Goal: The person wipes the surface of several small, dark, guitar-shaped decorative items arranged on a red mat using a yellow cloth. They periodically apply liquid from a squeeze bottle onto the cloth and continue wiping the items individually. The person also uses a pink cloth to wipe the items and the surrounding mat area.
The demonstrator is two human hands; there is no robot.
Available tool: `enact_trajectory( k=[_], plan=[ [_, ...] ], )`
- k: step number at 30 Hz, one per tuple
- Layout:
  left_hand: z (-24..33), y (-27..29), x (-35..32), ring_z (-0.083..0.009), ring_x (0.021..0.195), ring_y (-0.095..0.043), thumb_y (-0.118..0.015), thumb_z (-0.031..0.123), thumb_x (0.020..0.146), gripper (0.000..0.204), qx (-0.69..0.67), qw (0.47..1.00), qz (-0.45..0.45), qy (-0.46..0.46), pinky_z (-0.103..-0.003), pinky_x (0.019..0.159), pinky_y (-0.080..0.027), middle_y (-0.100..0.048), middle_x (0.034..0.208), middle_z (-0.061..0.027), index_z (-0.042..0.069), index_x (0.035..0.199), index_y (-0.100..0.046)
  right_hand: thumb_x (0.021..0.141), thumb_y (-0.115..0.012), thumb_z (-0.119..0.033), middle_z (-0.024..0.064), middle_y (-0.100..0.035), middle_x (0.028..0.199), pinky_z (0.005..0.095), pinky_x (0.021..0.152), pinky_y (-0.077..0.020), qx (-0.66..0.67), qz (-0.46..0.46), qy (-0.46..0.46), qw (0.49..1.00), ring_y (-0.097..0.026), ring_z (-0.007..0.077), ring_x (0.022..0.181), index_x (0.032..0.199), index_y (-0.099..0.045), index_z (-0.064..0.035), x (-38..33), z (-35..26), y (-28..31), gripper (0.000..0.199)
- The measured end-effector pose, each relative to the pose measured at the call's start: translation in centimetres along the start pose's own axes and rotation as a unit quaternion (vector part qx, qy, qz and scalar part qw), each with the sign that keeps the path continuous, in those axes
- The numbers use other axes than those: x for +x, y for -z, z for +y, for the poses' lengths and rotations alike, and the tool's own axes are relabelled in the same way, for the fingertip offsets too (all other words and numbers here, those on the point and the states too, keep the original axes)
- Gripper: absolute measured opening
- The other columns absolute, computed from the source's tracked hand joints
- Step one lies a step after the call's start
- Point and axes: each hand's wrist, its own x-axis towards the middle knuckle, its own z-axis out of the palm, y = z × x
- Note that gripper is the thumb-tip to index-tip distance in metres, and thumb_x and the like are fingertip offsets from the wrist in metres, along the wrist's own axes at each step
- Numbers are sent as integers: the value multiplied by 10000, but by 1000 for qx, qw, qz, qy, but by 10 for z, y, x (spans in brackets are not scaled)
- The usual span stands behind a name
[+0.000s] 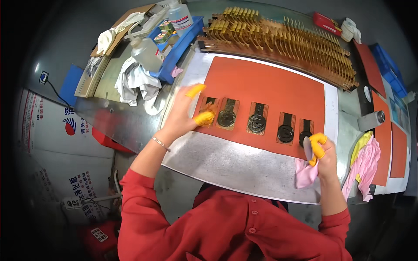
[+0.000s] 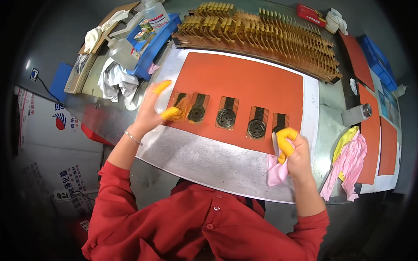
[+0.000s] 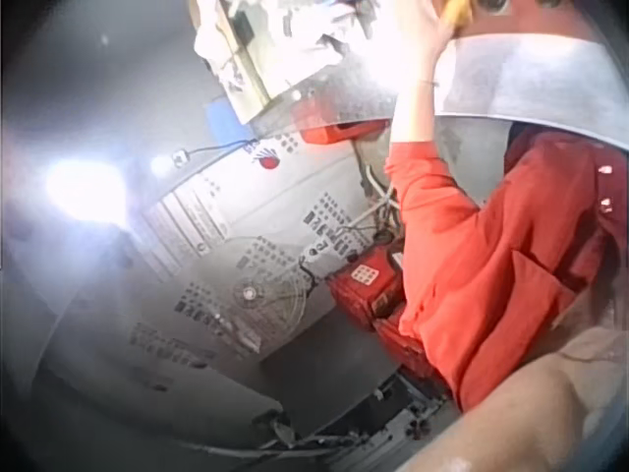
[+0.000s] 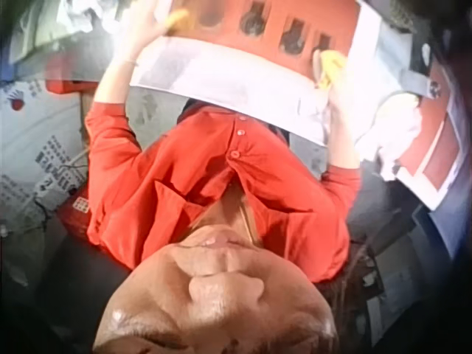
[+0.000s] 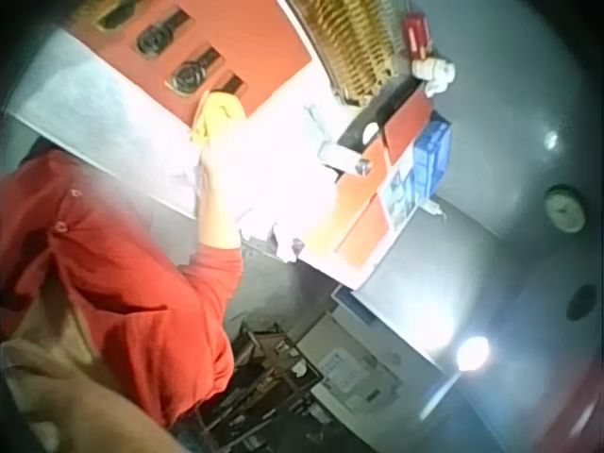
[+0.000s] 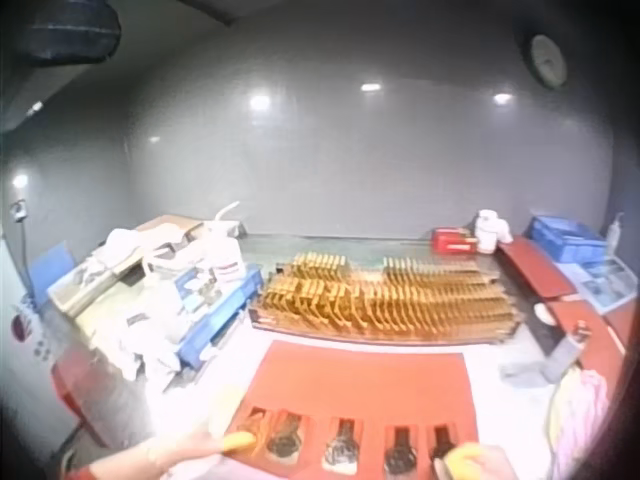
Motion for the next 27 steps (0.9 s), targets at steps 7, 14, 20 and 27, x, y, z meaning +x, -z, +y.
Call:
enact_trajectory(
  k=[7, 14, 20, 27],
  plan=[
    [-73, 65, -8, -269, 1100, -467, -668, 140, 790, 517, 15, 908, 411, 84, -336, 966, -335, -493, 1159, -160, -49, 1214, -439, 882, -552, -162, -19, -507, 617, 168, 445, -331, -12, -162, 60, 985, -434, 32, 500, 855, -564, -32, 78, -67, -89, 133],
    [-131, 70, 31, -309, 1183, -426, -754, 291, 711, 820, -117, 911, 369, 142, -361, 996, -321, -437, 1258, -234, -84, 1292, -314, 900, -503, -156, 3, -539, 665, 214, 415, -371, 222, -304, 58, 925, -474, 75, 499, 932, -559, -56, 197, -83, -236, 119],
    [-137, 62, 50, -305, 1054, -518, -794, 246, 644, 759, -138, 894, 356, 235, -366, 888, -416, -504, 1153, -202, -55, 1211, -391, 910, -438, -144, 16, -522, 663, 220, 365, -344, 283, -284, 14, 916, -442, 92, 440, 913, -541, -66, 254, -80, -315, 129],
    [-144, 65, 47, -244, 988, -569, -799, 264, 642, 684, -79, 902, 327, 270, -333, 850, -446, -576, 1075, -148, -24, 1160, -456, 908, -443, -172, 44, -542, 664, 241, 364, -324, 270, -297, 13, 916, -421, 112, 427, 845, -541, -62, 277, -83, -352, 159]
  ],
)
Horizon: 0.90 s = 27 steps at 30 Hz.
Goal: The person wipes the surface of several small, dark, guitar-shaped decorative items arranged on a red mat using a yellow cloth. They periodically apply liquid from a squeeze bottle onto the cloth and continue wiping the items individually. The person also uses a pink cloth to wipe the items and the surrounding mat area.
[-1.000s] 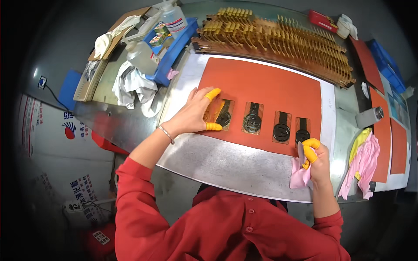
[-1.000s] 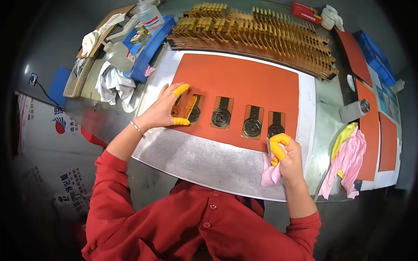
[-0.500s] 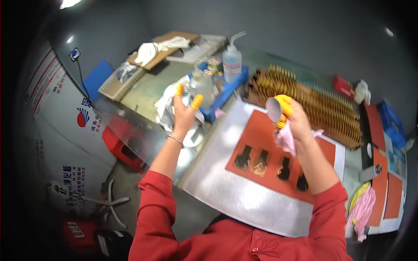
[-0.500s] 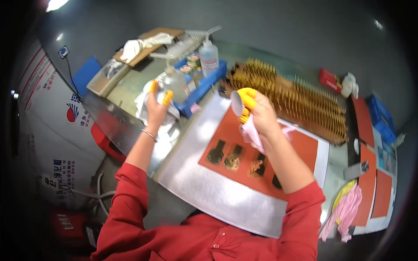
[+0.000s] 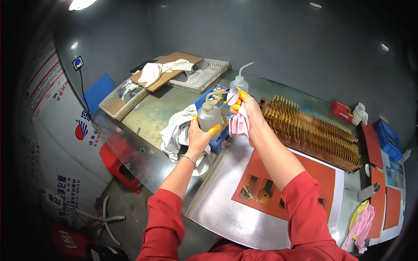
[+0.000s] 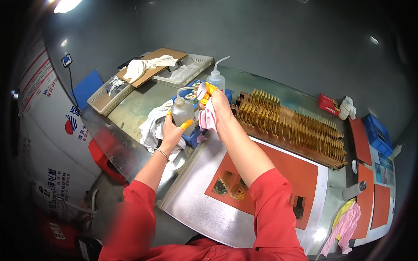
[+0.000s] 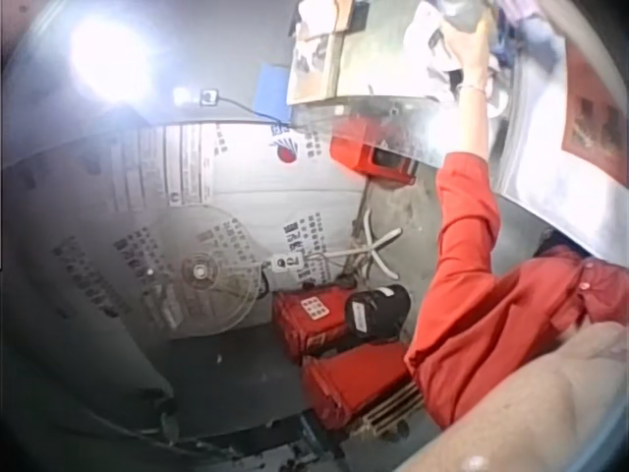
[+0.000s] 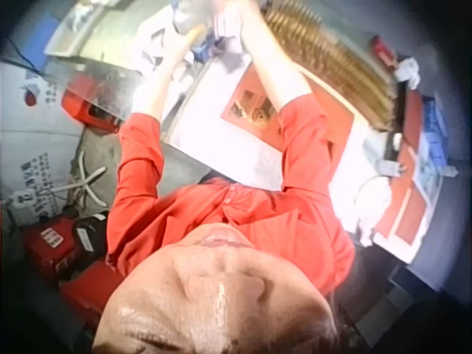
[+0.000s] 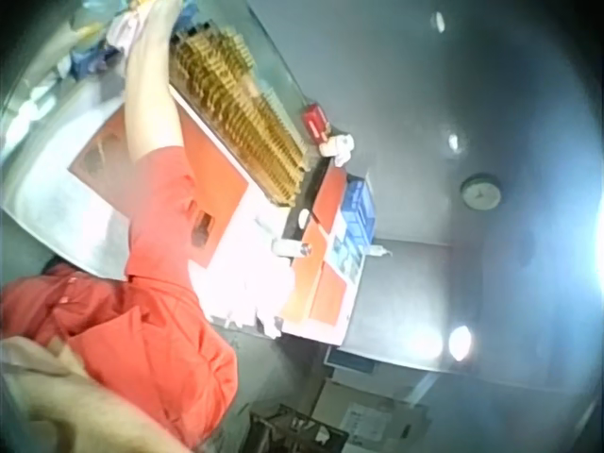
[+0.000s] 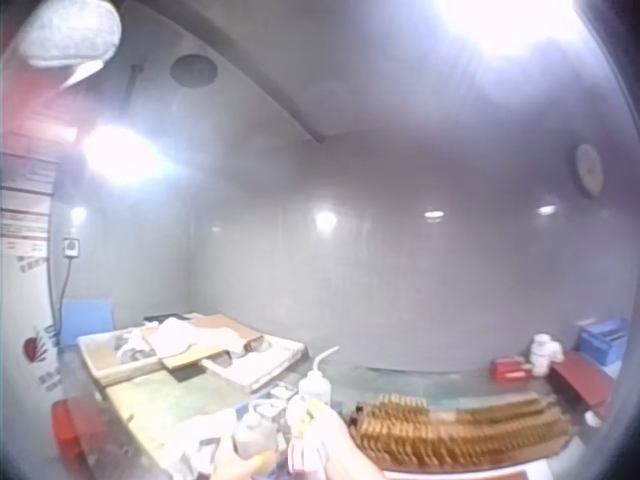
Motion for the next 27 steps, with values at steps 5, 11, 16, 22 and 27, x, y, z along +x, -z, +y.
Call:
enact_trajectory(
  k=[5, 11, 16, 22, 27],
  plan=[
    [7, 1, 0, -285, 971, -566, -799, 252, 643, 635, -30, 999, -6, 12, -353, 821, -447, -563, 1049, -170, -29, 1108, -471, 917, -477, -212, 56, -557, 678, 242, 362, -344, 24, 7, 6, 1000, -437, 114, 431, 856, -537, -51, 6, 3, -1, 182],
    [7, 1, 1, -300, 943, -578, -801, 239, 640, 596, -44, 999, -1, 13, -363, 796, -453, -579, 1017, -174, -27, 1070, -487, 925, -467, -207, 41, -534, 656, 246, 368, -368, 13, 20, 0, 1000, -445, 114, 435, 868, -538, -50, 5, 0, -6, 182],
    [7, -1, 2, -282, 931, -588, -803, 232, 641, 577, -58, 998, -4, 13, -351, 796, -455, -597, 1003, -163, -21, 1059, -495, 925, -459, -199, 41, -552, 693, 245, 372, -386, -7, 16, 5, 1000, -482, 118, 476, 885, -544, -49, 8, -1, -1, 177],
    [0, -4, 3, -268, 919, -595, -803, 223, 643, 567, -63, 998, 3, -2, -343, 793, -458, -606, 987, -154, -18, 1055, -497, 936, -430, -191, 52, -589, 755, 234, 387, -433, 7, -20, -8, 1000, -540, 113, 533, 947, -547, -52, 8, 1, 5, 182],
    [1, -3, 2, -252, 912, -599, -798, 211, 653, 561, -61, 998, 0, 3, -336, 783, -465, -608, 999, -156, -24, 1063, -496, 935, -424, -189, 47, -589, 756, 235, 383, -439, -3, 4, -2, 1000, -541, 113, 531, 942, -544, -58, 13, 5, 4, 178]
  ],
)
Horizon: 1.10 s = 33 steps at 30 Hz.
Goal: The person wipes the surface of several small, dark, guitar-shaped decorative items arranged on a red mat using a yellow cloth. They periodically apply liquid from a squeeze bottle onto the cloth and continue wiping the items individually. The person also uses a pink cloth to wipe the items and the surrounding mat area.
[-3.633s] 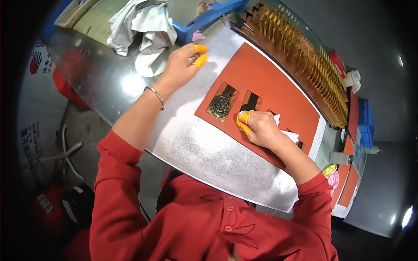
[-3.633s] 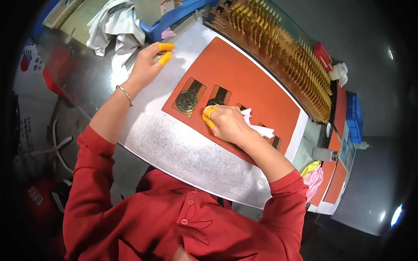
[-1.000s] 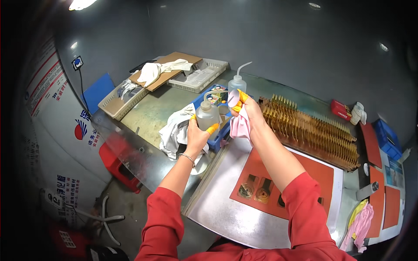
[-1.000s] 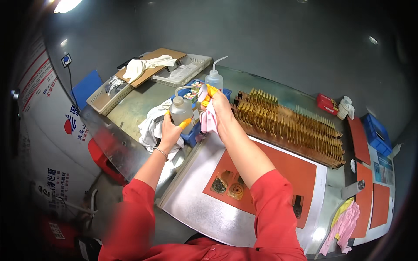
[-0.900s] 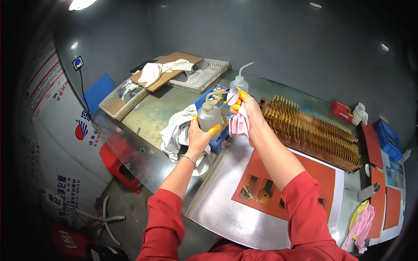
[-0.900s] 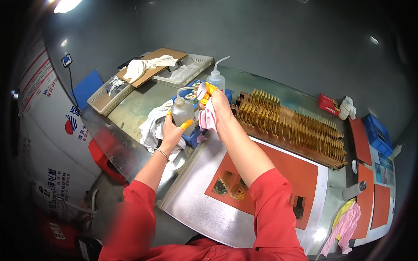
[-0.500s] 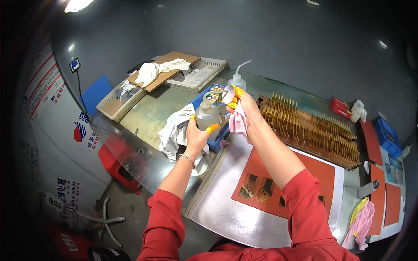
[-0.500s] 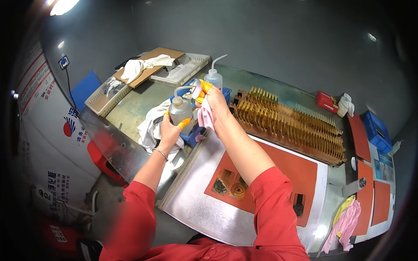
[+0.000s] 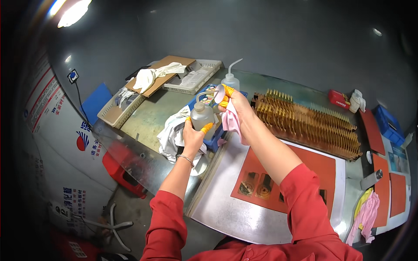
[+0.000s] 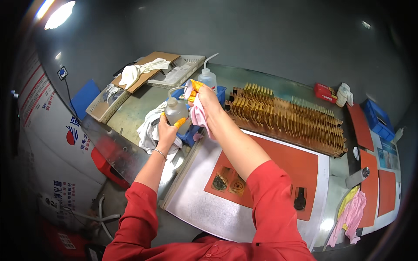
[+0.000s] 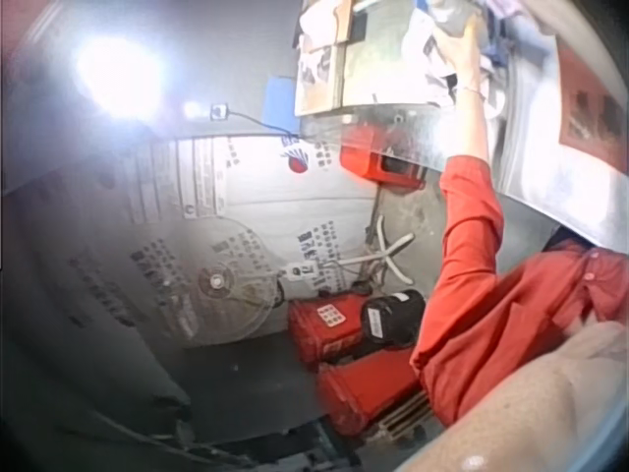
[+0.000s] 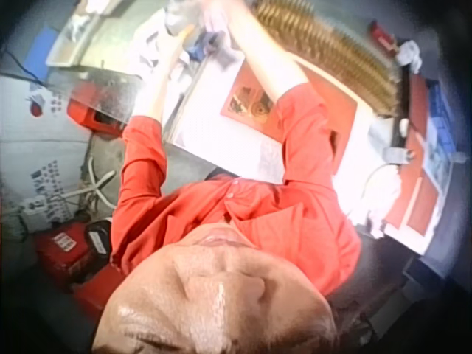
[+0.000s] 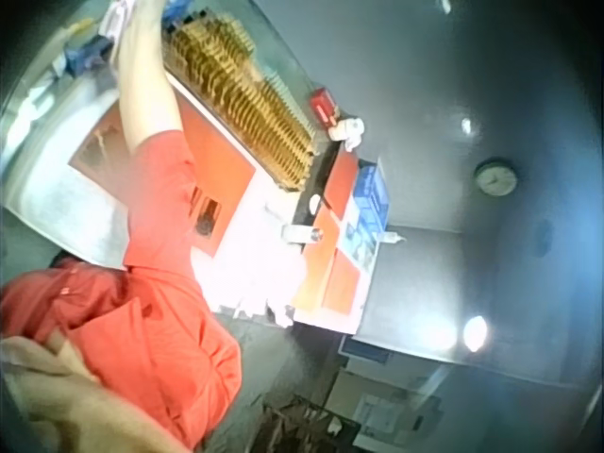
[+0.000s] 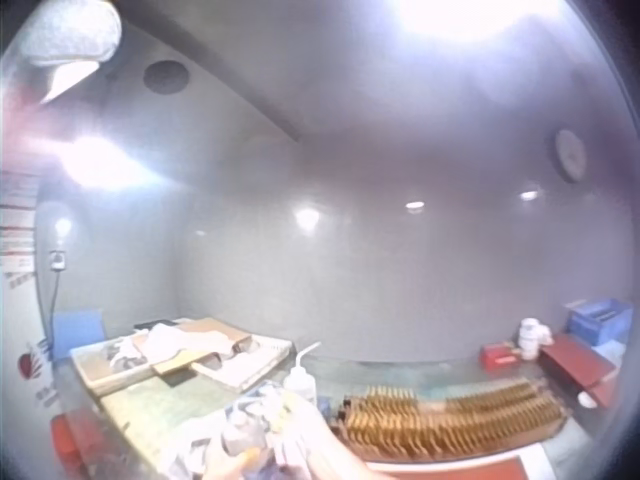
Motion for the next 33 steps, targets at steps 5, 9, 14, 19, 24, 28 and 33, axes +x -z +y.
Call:
enact_trajectory(
  k=[5, 9, 14, 19, 24, 28, 33],
  plan=[
    [5, 3, -3, -247, 954, -577, -787, 219, 668, 585, -2, 1000, -10, 9, -326, 815, -451, -582, 1046, -157, -23, 1103, -481, 920, -429, -161, 27, -566, 703, 208, 387, -363, 5, 34, -12, 999, -487, 84, 497, 857, -562, -81, -14, -7, -14, 168],
    [1, -5, 3, -278, 1060, -506, -766, 270, 691, 663, -3, 1000, -20, -9, -344, 899, -395, -510, 1137, -179, -38, 1174, -433, 913, -459, -199, 24, -535, 649, 240, 379, -348, 12, 11, 7, 1000, -458, 107, 470, 816, -547, -68, -32, -31, -9, 185],
    [-9, 7, -37, -253, 1252, -325, -657, 252, 819, 690, 82, 984, 93, -130, -342, 1053, -212, -362, 1331, -178, -61, 1316, -296, 886, -514, -235, 22, -511, 684, 221, 333, -326, -191, 213, -46, 957, -444, 96, 474, 882, -504, -107, -140, -93, -9, 129],
    [51, -25, -101, -229, 1223, -350, -574, 75, 855, 529, -100, 985, 26, -138, -335, 1042, -226, -361, 1316, -143, -34, 1307, -321, 869, -504, -162, -34, -449, 595, 213, 435, -283, -430, 206, 27, 879, -368, 47, 497, 778, -550, -65, -237, -127, 38, 141],
    [24, -59, -111, -276, 1151, -420, -617, 95, 808, 510, -24, 990, -17, -140, -347, 989, -310, -440, 1216, -164, -18, 1257, -403, 867, -573, -110, 3, -514, 717, 208, 602, -373, -498, 212, -163, 825, -451, 70, 653, 842, -578, -15, -307, -64, 112, 98],
    [10, -56, -113, -276, 1131, -442, -614, 80, 799, 490, 36, 990, -42, -133, -345, 980, -324, -466, 1196, -153, -11, 1242, -425, 823, -623, -161, 139, -583, 666, 352, 568, -444, -766, 129, -51, 627, -579, 251, 607, 855, -610, 21, -308, -25, 128, 185],
    [0, -47, -107, -285, 1087, -475, -604, 88, 796, 422, 45, 990, -52, -125, -342, 950, -350, -498, 1158, -151, -3, 1188, -479, 783, -614, -128, 192, -584, 674, 420, 566, -452, -840, 81, 3, 536, -581, 351, 628, 771, -605, 9, -298, -4, 146, 138]
  ],
)
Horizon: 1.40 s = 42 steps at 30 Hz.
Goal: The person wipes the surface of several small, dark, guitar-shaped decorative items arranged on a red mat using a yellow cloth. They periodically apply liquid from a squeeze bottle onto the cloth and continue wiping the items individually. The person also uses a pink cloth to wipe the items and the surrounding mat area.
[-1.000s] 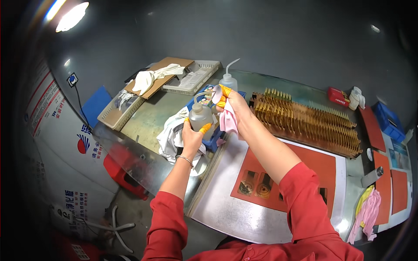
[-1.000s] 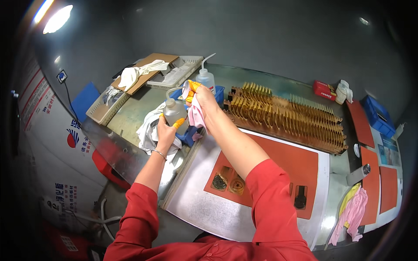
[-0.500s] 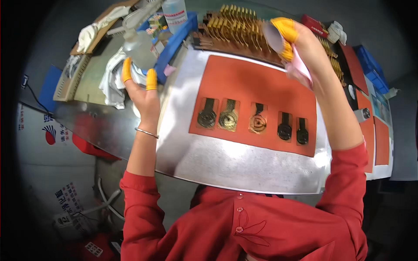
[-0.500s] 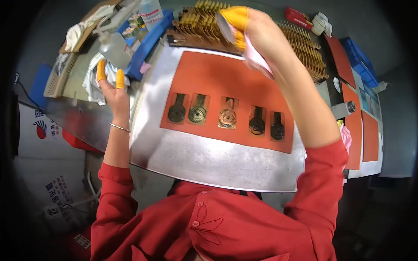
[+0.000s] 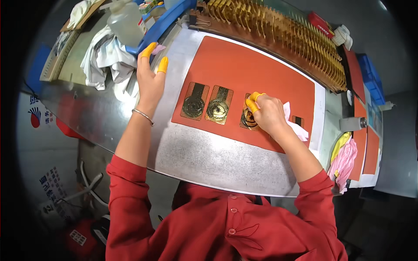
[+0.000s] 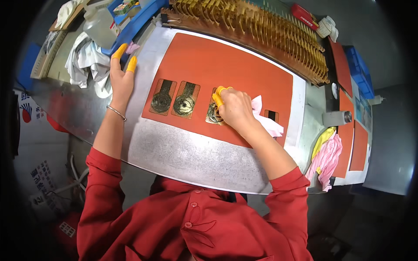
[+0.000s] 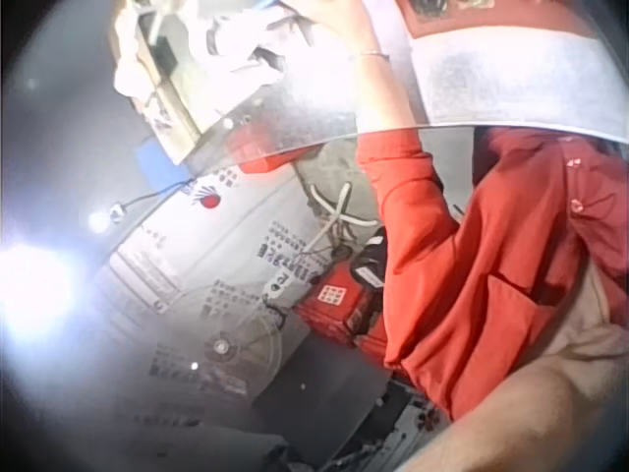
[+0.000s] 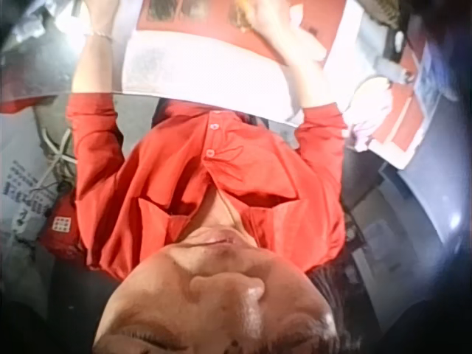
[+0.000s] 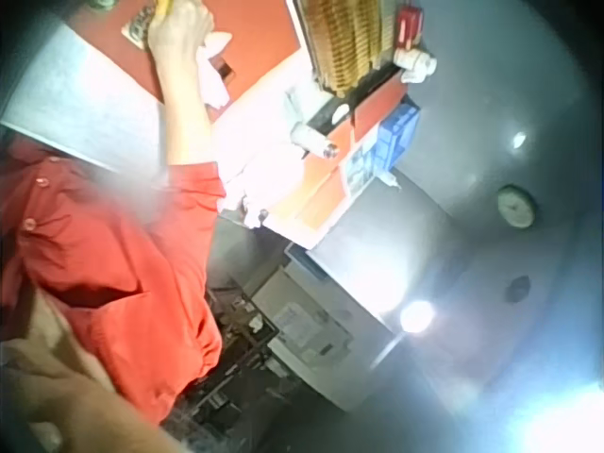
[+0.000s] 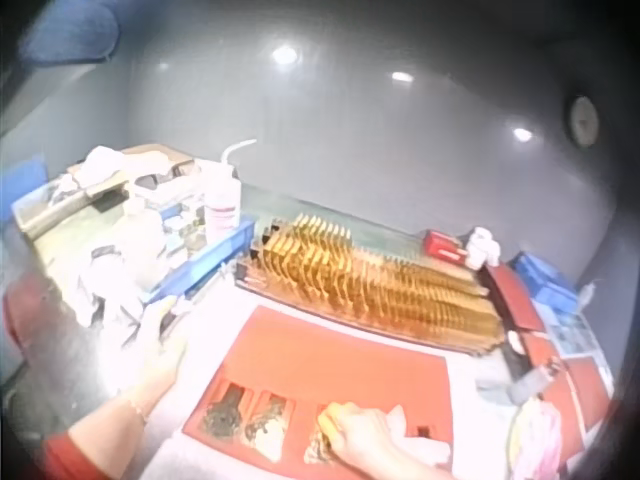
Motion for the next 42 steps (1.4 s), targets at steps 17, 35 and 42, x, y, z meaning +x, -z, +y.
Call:
enact_trajectory(
  k=[17, 35, 42],
  plan=[
    [-6, -3, -5, -292, 1105, -448, -622, 130, 764, 411, 50, 998, 37, -16, -381, 941, -313, -476, 1189, -130, 11, 1142, -516, 723, -650, -79, 174, -575, 659, 398, 500, -453, 13, -7, 39, 999, -574, 320, 553, 776, -635, -22, -36, -31, -3, 79],
    [-5, -3, -2, -282, 1094, -461, -632, 99, 761, 397, 45, 997, 52, -30, -382, 925, -336, -486, 1174, -119, 23, 1134, -521, 705, -659, -93, 181, -565, 622, 421, 530, -464, -50, 30, 31, 998, -584, 333, 569, 658, -587, -14, -2, -12, -3, 117],
    [-3, -5, -4, -283, 1102, -458, -632, 85, 754, 401, 39, 997, 55, -27, -370, 923, -341, -484, 1174, -119, 27, 1137, -528, 718, -656, -100, 194, -577, 639, 427, 538, -467, -50, 11, 35, 998, -585, 351, 582, 672, -601, -3, -15, -12, -4, 121]
  ],
)
